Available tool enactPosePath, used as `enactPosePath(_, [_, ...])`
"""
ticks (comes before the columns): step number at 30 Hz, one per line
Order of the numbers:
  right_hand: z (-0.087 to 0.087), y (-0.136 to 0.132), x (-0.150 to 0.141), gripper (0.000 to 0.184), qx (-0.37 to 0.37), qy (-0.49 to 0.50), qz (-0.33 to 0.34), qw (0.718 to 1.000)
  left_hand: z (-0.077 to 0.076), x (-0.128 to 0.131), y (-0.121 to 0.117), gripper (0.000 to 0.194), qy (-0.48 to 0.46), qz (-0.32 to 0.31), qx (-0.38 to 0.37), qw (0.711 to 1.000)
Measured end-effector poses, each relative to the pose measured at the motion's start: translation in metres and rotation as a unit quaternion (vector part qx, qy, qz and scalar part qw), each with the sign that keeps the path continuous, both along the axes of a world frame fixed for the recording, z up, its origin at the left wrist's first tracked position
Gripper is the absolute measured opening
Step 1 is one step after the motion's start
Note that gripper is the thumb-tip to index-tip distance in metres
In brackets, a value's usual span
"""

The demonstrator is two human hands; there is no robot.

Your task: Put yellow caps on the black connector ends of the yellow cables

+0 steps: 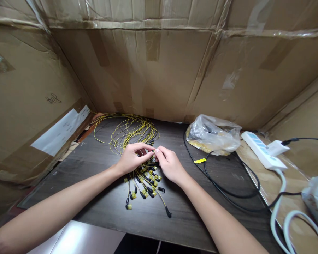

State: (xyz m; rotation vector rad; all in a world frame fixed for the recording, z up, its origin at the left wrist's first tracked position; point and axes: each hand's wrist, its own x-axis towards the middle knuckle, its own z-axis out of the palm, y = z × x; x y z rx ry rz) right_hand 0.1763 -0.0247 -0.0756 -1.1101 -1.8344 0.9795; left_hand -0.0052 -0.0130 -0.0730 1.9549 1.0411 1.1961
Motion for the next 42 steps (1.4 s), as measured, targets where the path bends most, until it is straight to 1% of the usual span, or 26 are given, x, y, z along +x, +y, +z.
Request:
enactPosePath(6, [0.008,-0.003,0.001,0.027,0.077,-0.048,-0.019,0.996,-0.004,-0.001,0.005,0.023,-0.036,-0.011,-0.072,0.997])
enactPosePath(9, [0.009,-0.003,0.002,0.022,0.106,-0.066,-0.03,0.992,-0.005,-0.001,0.006,0.026,-0.051,-0.017,-0.098,0.994])
enactPosePath(13, [0.007,-0.003,0.003,0.018,0.114,-0.082,-0.048,0.989,-0.004,-0.001,0.007,0.027,-0.066,-0.028,-0.121,0.99])
enactPosePath(17, [0.008,-0.003,0.003,0.012,0.113,-0.096,-0.076,0.986,-0.004,-0.002,0.009,0.027,-0.062,-0.034,-0.132,0.989])
enactPosePath(20, [0.01,-0.003,0.004,0.014,0.081,-0.087,-0.077,0.99,-0.003,-0.002,0.007,0.026,-0.053,-0.02,-0.114,0.992])
enactPosePath(22, [0.011,-0.003,0.003,0.021,0.065,-0.077,-0.066,0.993,-0.002,-0.002,0.006,0.023,-0.041,-0.008,-0.089,0.995])
enactPosePath(25, [0.011,-0.002,0.002,0.033,0.07,-0.066,-0.05,0.994,-0.003,-0.002,0.004,0.021,-0.027,-0.003,-0.065,0.997])
enactPosePath(27, [0.01,-0.002,0.002,0.031,0.079,-0.063,-0.039,0.994,-0.004,-0.002,0.004,0.021,-0.026,-0.004,-0.071,0.997])
enactPosePath(29, [0.009,-0.001,0.002,0.024,0.085,-0.063,-0.035,0.994,-0.005,-0.002,0.005,0.023,-0.027,-0.003,-0.083,0.996])
enactPosePath(33, [0.006,-0.001,0.003,0.017,0.079,-0.057,-0.049,0.994,-0.006,-0.002,0.007,0.024,-0.035,-0.009,-0.096,0.995])
enactPosePath(36, [0.004,-0.001,0.003,0.02,0.057,-0.044,-0.05,0.996,-0.004,-0.003,0.006,0.023,-0.034,-0.009,-0.086,0.996])
enactPosePath(40, [0.004,-0.001,0.002,0.03,0.018,-0.026,-0.031,0.999,-0.002,-0.004,0.004,0.019,-0.023,-0.004,-0.039,0.999])
enactPosePath(42, [0.003,-0.001,0.002,0.031,0.012,-0.017,-0.029,0.999,-0.001,-0.003,0.004,0.018,-0.017,-0.001,-0.018,1.0])
